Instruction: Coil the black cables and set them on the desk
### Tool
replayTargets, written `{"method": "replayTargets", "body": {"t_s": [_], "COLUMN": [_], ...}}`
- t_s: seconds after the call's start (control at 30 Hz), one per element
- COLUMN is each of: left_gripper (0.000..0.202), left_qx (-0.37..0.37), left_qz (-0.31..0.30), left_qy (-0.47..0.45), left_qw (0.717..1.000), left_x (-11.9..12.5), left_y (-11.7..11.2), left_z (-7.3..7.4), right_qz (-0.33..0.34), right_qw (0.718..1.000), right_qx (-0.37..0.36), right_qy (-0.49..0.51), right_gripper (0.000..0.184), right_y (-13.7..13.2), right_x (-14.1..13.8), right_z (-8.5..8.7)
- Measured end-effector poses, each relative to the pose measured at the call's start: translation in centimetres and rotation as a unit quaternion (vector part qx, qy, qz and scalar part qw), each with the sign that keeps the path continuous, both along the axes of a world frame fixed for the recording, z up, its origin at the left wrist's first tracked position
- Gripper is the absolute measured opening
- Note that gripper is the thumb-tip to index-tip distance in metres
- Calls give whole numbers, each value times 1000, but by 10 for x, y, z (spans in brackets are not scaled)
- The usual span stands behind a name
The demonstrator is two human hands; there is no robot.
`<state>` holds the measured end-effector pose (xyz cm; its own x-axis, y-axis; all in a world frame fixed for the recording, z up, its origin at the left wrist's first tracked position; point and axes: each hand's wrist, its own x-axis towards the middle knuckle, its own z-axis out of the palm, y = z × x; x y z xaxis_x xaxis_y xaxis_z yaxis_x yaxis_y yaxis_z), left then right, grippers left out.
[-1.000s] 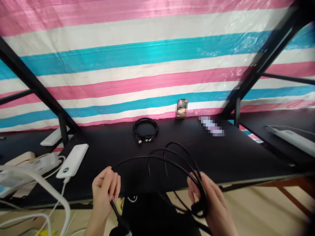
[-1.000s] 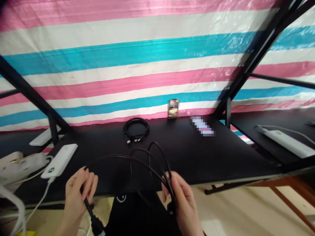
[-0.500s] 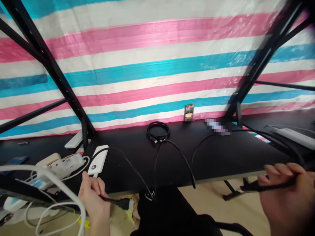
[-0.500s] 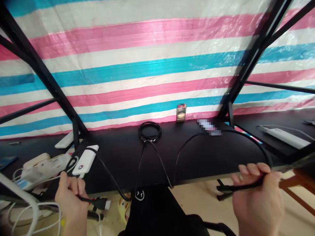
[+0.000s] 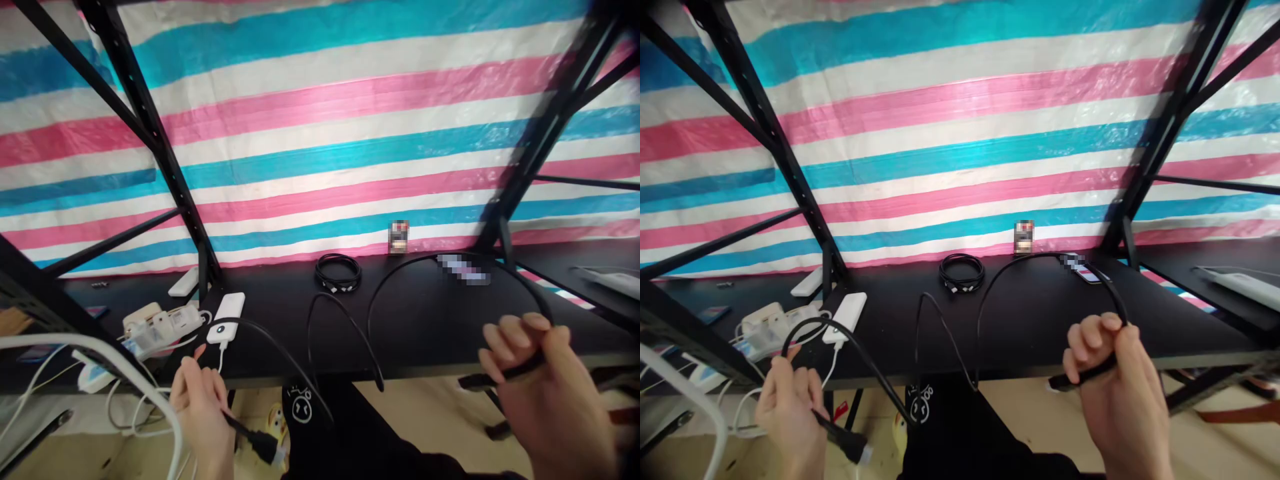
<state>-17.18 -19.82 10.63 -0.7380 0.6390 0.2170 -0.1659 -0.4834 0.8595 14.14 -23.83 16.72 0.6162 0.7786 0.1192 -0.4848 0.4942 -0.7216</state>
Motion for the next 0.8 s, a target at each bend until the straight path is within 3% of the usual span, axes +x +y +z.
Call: {"method": "replayTargets", "body": {"t_s": [0.17,0.4,0.63,0.8], "left_gripper": [28,50,50,50], "left_qx": [-14,-131,-163,-185], "left_qz": [-22,-244,-269,-248], "left_qy": [15,32,7,2], "left_qw": [1000,960,949,951], "left_x": [-5,9,32,50], "left_y": [-1,18,44,56], "left_z": [-1,-10,-22,-28], "right_qz": [2,40,-38,-49], "right_qw": [1000,984,993,990], "right_qx": [-7,-100,-108,-127], "right_qy": [31,-140,-34,-40], "right_gripper": [48,40,14,18], "right_y": [7,14,3,6], "right_x": [5,29,87,109], "right_z": [-2,-22,-29,-40]}}
